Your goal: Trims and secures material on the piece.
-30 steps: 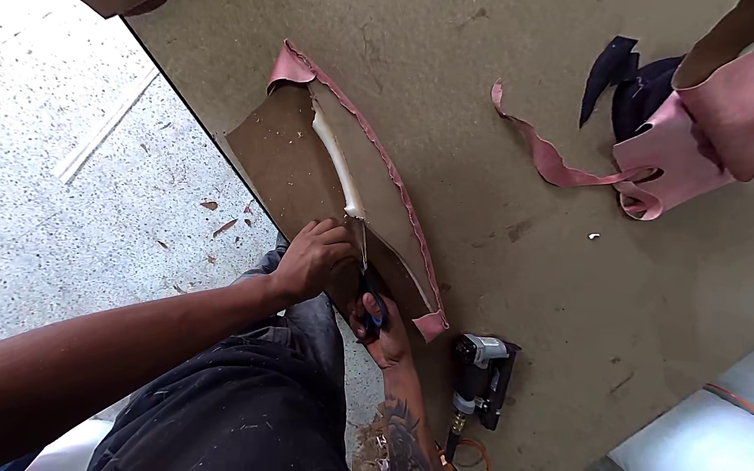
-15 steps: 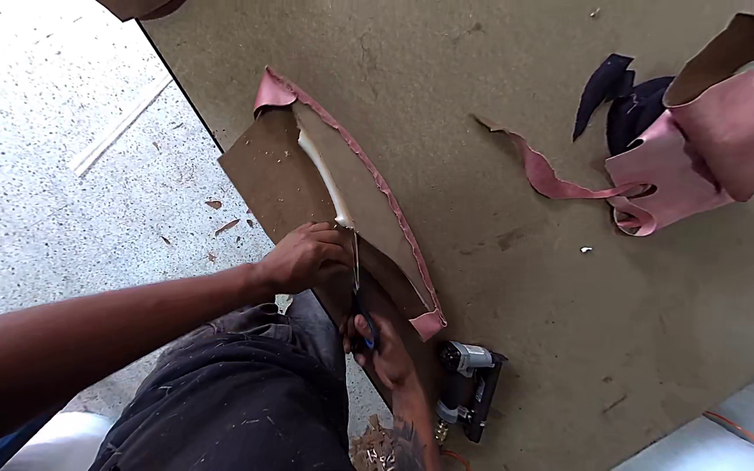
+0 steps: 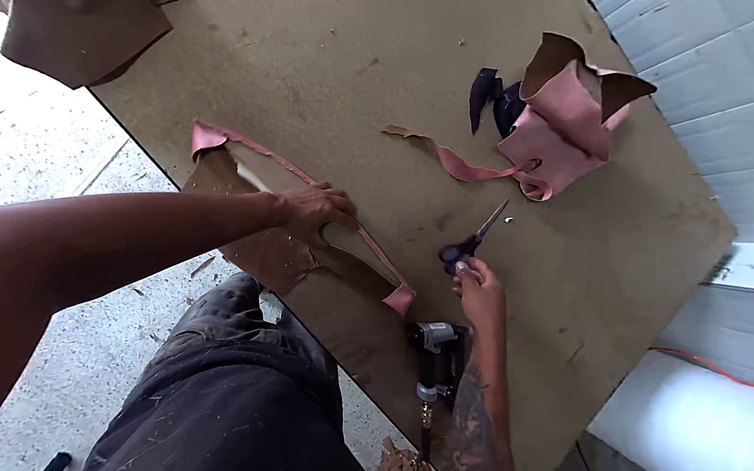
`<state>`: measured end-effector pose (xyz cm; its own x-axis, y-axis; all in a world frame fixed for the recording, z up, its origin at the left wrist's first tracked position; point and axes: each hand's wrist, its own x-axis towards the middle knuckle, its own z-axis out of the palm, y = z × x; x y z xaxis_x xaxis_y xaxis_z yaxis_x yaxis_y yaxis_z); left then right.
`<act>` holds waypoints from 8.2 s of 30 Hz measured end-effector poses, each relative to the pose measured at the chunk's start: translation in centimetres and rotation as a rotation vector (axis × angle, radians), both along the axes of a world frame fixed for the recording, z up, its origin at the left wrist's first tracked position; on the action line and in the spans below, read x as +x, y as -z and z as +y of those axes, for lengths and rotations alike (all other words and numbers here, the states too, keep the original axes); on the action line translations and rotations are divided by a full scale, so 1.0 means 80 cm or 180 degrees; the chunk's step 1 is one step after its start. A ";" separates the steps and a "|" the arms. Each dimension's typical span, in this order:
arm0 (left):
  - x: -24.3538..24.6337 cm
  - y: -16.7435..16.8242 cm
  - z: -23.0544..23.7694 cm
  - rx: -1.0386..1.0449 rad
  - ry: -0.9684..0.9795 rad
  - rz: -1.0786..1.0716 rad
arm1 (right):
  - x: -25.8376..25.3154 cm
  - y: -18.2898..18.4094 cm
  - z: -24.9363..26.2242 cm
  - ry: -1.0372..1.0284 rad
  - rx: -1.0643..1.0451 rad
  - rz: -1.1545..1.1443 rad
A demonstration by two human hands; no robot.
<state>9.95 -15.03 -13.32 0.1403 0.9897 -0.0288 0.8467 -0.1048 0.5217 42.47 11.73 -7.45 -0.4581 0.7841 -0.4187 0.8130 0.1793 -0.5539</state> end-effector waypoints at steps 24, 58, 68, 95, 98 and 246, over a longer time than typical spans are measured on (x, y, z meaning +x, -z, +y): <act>-0.006 0.012 0.008 0.0227 -0.0836 0.0087 | -0.170 0.082 -0.279 0.0947 -0.2091 0.1131; -0.011 0.024 0.000 0.0356 -0.0758 -0.0150 | -0.228 0.051 -0.179 0.0033 -0.2313 0.0344; -0.011 0.022 0.009 0.0281 -0.0678 -0.0124 | 0.060 0.004 -0.147 0.0783 0.0840 0.1098; -0.013 0.031 -0.004 0.0676 -0.0680 -0.0184 | -0.158 -0.045 -0.286 -0.0164 -0.0168 -0.0383; -0.013 0.034 -0.004 0.0693 -0.0682 -0.0159 | -0.168 -0.046 -0.289 -0.0354 -0.0107 -0.0636; 0.142 0.042 0.227 0.0916 -0.0221 -0.0341 | 0.159 -0.017 -0.076 0.0586 -0.0117 -0.0354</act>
